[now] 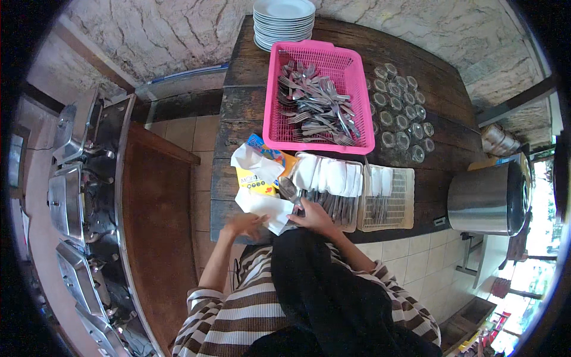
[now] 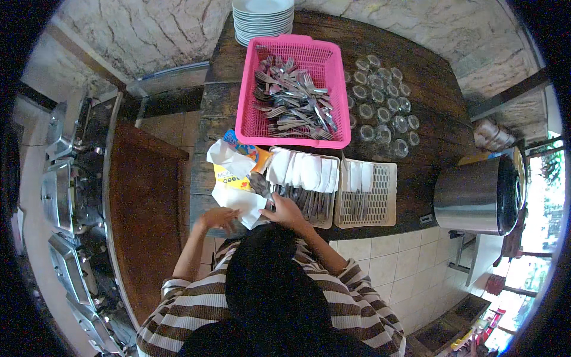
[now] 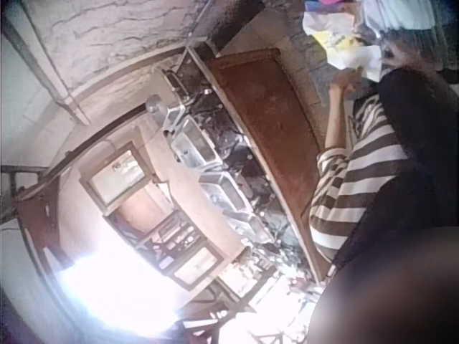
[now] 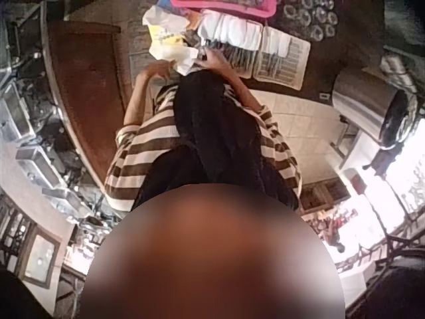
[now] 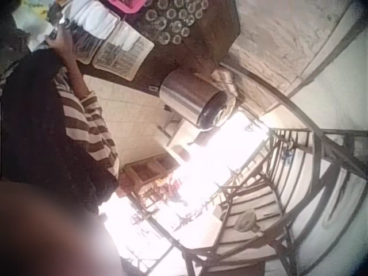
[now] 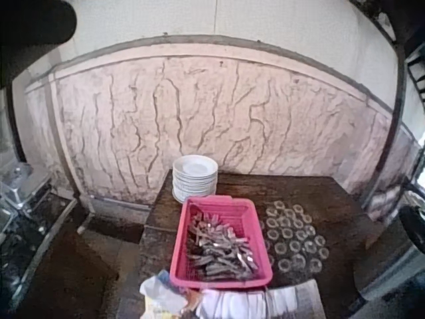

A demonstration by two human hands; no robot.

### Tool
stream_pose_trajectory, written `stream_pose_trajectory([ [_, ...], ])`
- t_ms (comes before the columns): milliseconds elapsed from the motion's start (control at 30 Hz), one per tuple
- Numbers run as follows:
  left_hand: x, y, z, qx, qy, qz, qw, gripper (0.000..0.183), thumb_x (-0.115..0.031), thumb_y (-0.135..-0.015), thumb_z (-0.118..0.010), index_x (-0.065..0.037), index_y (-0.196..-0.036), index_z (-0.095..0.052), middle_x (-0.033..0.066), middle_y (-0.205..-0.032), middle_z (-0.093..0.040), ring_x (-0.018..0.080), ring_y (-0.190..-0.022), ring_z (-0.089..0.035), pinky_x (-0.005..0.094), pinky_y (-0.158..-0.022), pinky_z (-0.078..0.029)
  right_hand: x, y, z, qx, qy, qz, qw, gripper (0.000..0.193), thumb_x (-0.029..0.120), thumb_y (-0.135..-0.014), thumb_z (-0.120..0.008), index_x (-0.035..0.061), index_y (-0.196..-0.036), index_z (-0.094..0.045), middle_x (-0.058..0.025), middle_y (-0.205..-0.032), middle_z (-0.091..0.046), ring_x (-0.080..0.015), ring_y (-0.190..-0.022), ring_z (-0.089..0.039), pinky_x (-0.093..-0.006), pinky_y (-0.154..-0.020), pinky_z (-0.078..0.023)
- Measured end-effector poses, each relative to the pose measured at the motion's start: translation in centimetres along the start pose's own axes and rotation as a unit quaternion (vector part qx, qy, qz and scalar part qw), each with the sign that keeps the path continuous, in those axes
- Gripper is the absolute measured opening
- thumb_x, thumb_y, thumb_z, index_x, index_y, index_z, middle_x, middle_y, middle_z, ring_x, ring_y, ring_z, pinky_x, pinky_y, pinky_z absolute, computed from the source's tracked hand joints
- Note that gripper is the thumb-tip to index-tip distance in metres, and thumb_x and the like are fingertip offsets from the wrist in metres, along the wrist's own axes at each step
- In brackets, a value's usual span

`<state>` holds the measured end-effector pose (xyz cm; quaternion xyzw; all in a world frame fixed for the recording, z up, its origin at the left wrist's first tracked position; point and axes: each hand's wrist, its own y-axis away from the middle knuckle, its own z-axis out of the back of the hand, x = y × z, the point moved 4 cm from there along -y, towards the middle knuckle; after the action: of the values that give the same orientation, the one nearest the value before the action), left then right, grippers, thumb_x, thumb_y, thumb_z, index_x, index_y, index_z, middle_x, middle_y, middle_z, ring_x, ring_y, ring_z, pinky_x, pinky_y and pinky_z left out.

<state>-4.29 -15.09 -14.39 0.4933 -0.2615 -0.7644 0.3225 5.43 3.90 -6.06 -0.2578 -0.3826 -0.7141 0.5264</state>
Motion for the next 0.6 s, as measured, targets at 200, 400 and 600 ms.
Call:
stream_pose_trajectory([
  [200, -5.8, 1.8, 2.2, -0.070, 0.122, -0.039, 0.989, 0.034, -0.030, -0.083, -0.038, 0.002, -0.082, -0.050, 0.0140, -0.079, -0.057, 0.0179, -0.071, -0.058, 0.0310, -0.061, -0.044, 0.4, -0.2, 0.0, -0.128, -0.065, 0.047, 0.988, 0.036, 0.026, -0.067, -0.063, -0.0025, -0.081, -0.046, -0.0126, -0.062, -0.053, -0.0245, -0.058, -0.055, -0.0311, -0.051, -0.040],
  [400, -10.0, 2.8, 2.4, 0.084, 0.575, -0.140, 0.802, 0.072, -0.061, -0.076, -0.018, -0.006, -0.124, -0.016, 0.0122, -0.121, -0.030, 0.0218, -0.103, -0.043, 0.0364, -0.087, -0.035, 9.2, 1.4, 4.8, -0.113, -0.124, 0.117, 0.979, 0.031, 0.023, -0.069, -0.062, 0.0009, -0.084, -0.046, -0.0057, -0.054, -0.042, -0.0120, -0.046, -0.039, -0.0270, -0.043, -0.033],
  [600, -13.2, 4.7, 3.4, -0.021, 0.605, -0.137, 0.784, 0.054, -0.046, -0.082, -0.029, -0.005, -0.117, -0.034, 0.0091, -0.108, -0.046, 0.0197, -0.096, -0.048, 0.0314, -0.081, -0.039, 13.8, 2.5, 6.2, 0.053, -0.006, 0.216, 0.975, 0.031, 0.026, -0.072, -0.059, 0.0034, -0.088, -0.046, -0.0106, -0.067, -0.052, -0.0185, -0.054, -0.051, -0.0283, -0.051, -0.040],
])
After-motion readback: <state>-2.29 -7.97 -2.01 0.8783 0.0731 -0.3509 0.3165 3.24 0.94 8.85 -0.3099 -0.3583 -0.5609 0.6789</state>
